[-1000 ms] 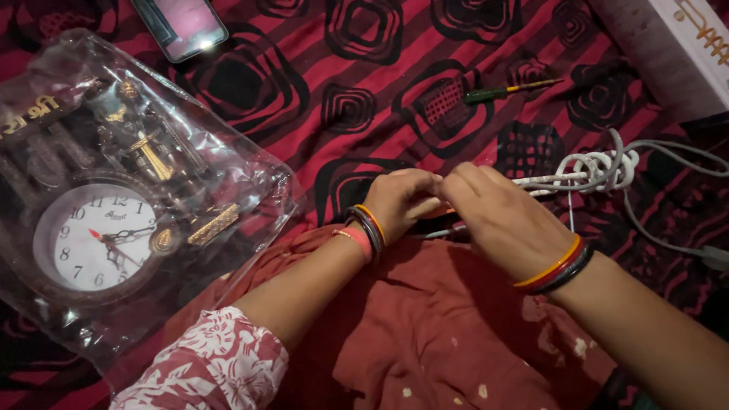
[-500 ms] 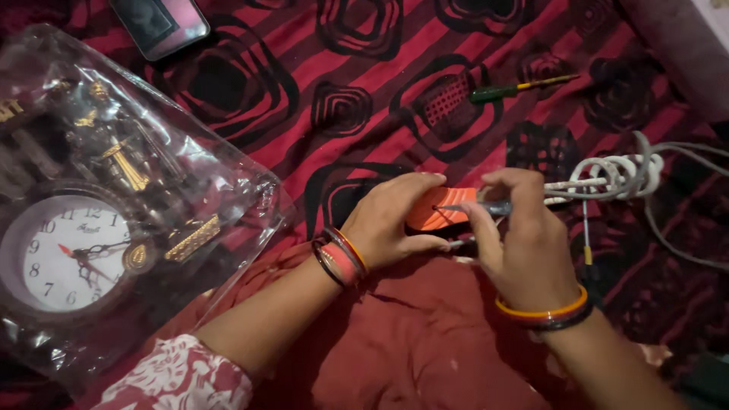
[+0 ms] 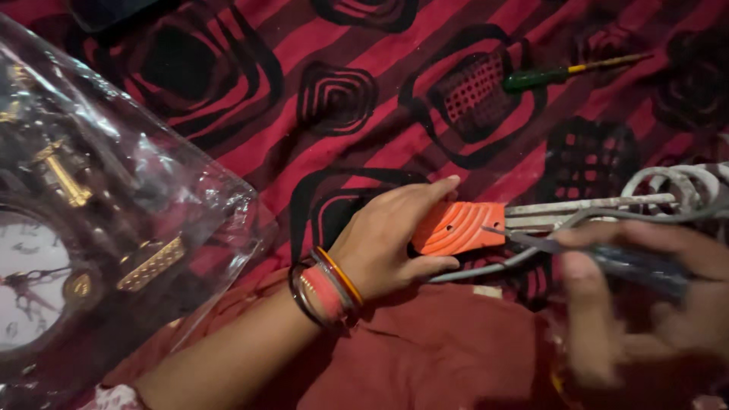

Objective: The person adjusts the hands on a round analog clock face, then inserts the clock into a decorative frame with a deity figurine. They then use a screwdriver to tighten screws on an orange power adapter connected to a white cord.

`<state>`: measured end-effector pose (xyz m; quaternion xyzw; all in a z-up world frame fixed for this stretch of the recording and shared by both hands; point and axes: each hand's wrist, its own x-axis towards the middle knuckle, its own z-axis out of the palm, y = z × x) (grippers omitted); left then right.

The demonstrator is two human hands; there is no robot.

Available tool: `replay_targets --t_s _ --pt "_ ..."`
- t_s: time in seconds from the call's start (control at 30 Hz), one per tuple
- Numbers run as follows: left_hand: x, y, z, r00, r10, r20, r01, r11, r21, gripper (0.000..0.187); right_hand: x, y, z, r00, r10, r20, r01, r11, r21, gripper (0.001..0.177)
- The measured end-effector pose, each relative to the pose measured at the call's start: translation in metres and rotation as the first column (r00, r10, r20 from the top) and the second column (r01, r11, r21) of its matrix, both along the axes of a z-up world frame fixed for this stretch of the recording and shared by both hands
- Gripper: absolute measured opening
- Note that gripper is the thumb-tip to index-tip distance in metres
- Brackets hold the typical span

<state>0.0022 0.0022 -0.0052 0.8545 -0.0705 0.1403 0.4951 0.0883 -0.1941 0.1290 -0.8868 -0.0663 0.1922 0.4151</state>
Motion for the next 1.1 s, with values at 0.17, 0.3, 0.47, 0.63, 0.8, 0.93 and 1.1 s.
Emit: replay_targets --t_s 0.17,0.3,0.47,0.63,0.8,0.93,1.1 --pt "0.003 0.002 0.000 1.000 -0.011 -0.023 0.011 1.000 -0.016 0.087 -0.024 -0.027 -0.055 0.925 -0.088 0.370 0.084 0.996 0.027 0.039" --pt "0.006 0.003 0.000 0.999 -0.019 -0.038 0.019 1.000 -0.009 0.088 -0.035 -0.033 -0.080 0.921 -0.207 0.329 0.172 0.976 0.134 0.042" --pt "0.008 0.003 0.001 0.999 -0.011 -0.048 0.011 1.000 -0.003 0.087 -0.036 -0.029 -0.084 0.910 -0.286 0.300 0.207 0.941 0.268 0.045" --pt "0.008 0.003 0.002 0.998 -0.008 -0.066 0.007 1.000 -0.024 0.085 -0.002 -0.077 -0.116 0.961 0.030 0.274 -0.118 0.943 0.311 0.046" --pt "0.009 0.003 0.002 0.998 -0.008 -0.058 0.007 1.000 -0.022 0.085 -0.003 -0.079 -0.124 0.910 0.107 0.400 -0.231 0.933 0.277 0.043" --pt "0.009 0.004 0.002 0.999 -0.004 -0.051 0.003 1.000 -0.014 0.086 -0.007 -0.051 -0.108 0.865 0.125 0.485 -0.270 0.932 0.243 0.042" --pt "0.007 0.005 0.001 1.000 0.003 -0.029 -0.004 1.000 -0.006 0.085 -0.009 -0.032 -0.088 0.900 0.138 0.413 -0.186 0.979 0.078 0.045"
